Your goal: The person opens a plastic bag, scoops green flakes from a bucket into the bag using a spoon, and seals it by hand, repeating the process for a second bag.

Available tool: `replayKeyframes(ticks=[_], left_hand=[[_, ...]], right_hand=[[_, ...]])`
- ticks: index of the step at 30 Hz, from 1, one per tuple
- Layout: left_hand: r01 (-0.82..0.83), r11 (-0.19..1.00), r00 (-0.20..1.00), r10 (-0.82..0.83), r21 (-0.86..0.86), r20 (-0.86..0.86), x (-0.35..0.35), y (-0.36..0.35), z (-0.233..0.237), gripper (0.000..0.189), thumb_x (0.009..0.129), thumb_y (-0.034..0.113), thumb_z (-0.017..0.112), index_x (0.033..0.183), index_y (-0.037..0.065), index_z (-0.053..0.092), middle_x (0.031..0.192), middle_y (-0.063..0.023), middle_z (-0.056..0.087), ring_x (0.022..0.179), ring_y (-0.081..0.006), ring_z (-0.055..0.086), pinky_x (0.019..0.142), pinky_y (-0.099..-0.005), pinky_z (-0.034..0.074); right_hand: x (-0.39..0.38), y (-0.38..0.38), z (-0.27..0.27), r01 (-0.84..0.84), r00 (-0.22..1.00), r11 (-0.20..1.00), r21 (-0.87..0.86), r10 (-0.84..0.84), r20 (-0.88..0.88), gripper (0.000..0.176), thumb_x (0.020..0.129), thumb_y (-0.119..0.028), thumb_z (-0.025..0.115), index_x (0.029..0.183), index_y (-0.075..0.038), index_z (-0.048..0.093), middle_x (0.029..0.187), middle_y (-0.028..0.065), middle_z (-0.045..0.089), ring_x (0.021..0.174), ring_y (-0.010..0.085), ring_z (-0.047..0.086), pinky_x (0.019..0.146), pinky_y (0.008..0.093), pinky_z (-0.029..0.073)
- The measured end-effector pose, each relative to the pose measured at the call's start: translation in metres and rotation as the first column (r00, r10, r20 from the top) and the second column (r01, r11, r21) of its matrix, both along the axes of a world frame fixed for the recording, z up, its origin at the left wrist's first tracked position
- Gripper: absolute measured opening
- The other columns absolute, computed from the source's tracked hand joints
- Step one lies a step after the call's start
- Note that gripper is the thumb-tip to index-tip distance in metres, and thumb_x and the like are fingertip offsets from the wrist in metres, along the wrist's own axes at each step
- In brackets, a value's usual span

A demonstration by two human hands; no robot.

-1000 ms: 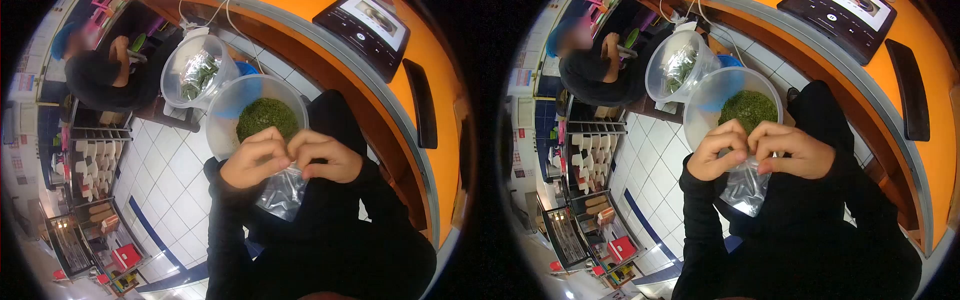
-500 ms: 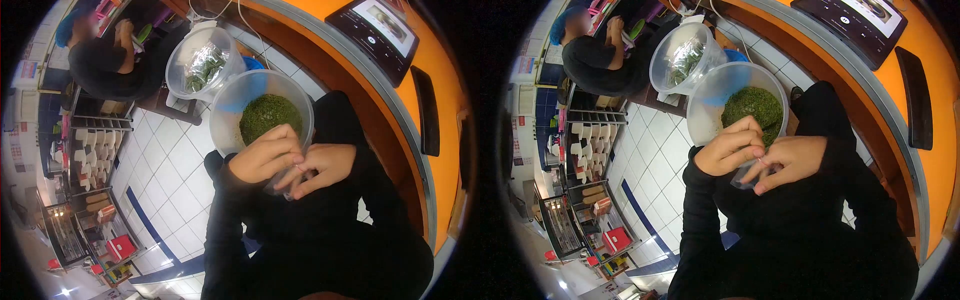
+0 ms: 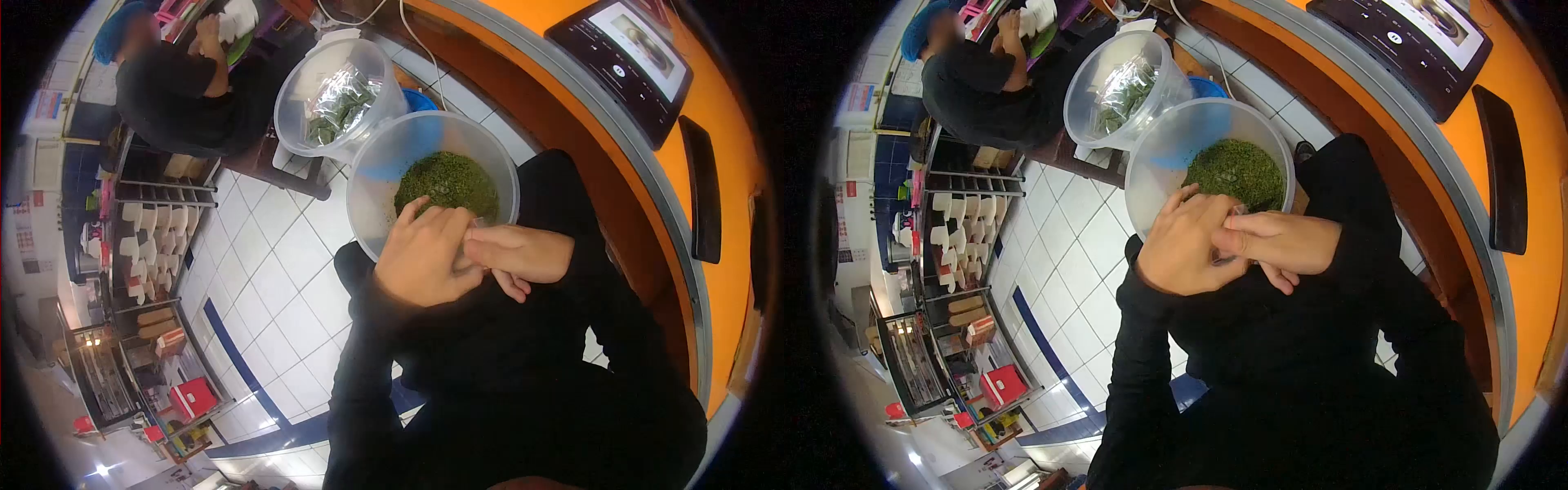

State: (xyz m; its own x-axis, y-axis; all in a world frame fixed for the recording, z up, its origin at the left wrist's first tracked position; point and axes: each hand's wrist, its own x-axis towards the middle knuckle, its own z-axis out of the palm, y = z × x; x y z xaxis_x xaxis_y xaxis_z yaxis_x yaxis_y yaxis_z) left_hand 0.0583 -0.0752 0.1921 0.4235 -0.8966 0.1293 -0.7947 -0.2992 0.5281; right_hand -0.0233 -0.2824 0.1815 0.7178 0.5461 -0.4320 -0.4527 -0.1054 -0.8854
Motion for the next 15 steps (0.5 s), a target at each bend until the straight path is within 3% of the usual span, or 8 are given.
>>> replayKeyframes(ticks=[2,4,6,7,9,12,15], left_hand=[[-0.013,0.997,1.000,0.012,0.071,0.010,0.003,-0.003,-0.003,0.046,0.072,0.030,0.079,0.109,0.006,0.063,0.096,-0.0131,0.070,0.102,-0.0333,0.068,0.109,-0.0530,0.044],[-0.013,1.000,1.000,0.013,0.010,0.001,0.004,-0.004,-0.007,0.046,0.070,0.030,0.080,0.106,0.007,0.063,0.094,-0.0132,0.070,0.100,-0.0340,0.068,0.108,-0.0529,0.044],[-0.020,0.999,1.000,0.020,-0.049,-0.009,0.003,-0.003,-0.010,0.046,0.069,0.031,0.080,0.103,0.007,0.063,0.092,-0.0133,0.069,0.097,-0.0348,0.068,0.107,-0.0528,0.045],[-0.020,0.996,1.000,0.018,-0.091,-0.015,0.003,-0.003,-0.011,0.045,0.068,0.031,0.080,0.102,0.007,0.063,0.091,-0.0131,0.069,0.095,-0.0351,0.068,0.105,-0.0520,0.046],[-0.019,0.991,1.000,0.016,-0.134,-0.021,0.003,-0.003,-0.014,0.045,0.067,0.031,0.081,0.101,0.007,0.063,0.089,-0.0129,0.069,0.092,-0.0354,0.068,0.104,-0.0512,0.047],[-0.034,0.987,0.999,0.032,-0.154,-0.017,0.003,-0.002,-0.017,0.045,0.066,0.031,0.082,0.099,0.007,0.063,0.084,-0.0121,0.068,0.087,-0.0355,0.068,0.100,-0.0495,0.049],[-0.054,0.972,0.998,0.055,-0.228,-0.002,0.002,-0.006,-0.017,0.042,0.067,0.032,0.082,0.094,0.007,0.063,0.080,-0.0116,0.067,0.084,-0.0354,0.068,0.095,-0.0479,0.051]], right_hand=[[0.002,0.005,0.004,0.014,0.998,0.999,-0.028,-0.013,0.056,0.067,0.111,-0.062,0.038,0.108,0.000,0.064,0.068,0.0065,0.057,0.045,0.0151,0.058,0.044,0.0265,0.046],[0.004,0.008,0.009,0.032,0.993,0.998,-0.053,-0.025,0.113,0.066,0.111,-0.061,0.039,0.101,-0.001,0.064,0.066,0.0078,0.058,0.043,0.0149,0.058,0.043,0.0268,0.046],[0.004,0.008,0.016,0.022,0.983,0.975,-0.222,0.020,0.184,0.065,0.111,-0.060,0.042,0.102,0.001,0.065,0.072,0.0155,0.065,0.050,0.0237,0.064,0.050,0.0349,0.051],[0.004,0.009,0.019,0.019,0.983,0.975,-0.223,0.023,0.184,0.065,0.111,-0.060,0.042,0.102,0.001,0.065,0.072,0.0155,0.065,0.050,0.0237,0.064,0.050,0.0349,0.051],[0.001,0.012,0.023,0.111,0.913,0.959,-0.261,0.005,0.408,0.065,0.110,-0.058,0.043,0.102,0.003,0.064,0.078,0.0219,0.069,0.064,0.0350,0.071,0.063,0.0439,0.056],[0.001,0.016,0.025,0.143,0.851,0.929,-0.340,0.060,0.522,0.064,0.111,-0.057,0.043,0.101,0.003,0.065,0.081,0.0230,0.071,0.077,0.0420,0.072,0.073,0.0487,0.056],[0.002,0.017,0.026,0.139,0.842,0.916,-0.375,0.090,0.532,0.064,0.111,-0.057,0.042,0.100,0.001,0.067,0.083,0.0233,0.072,0.077,0.0402,0.073,0.072,0.0480,0.056]])
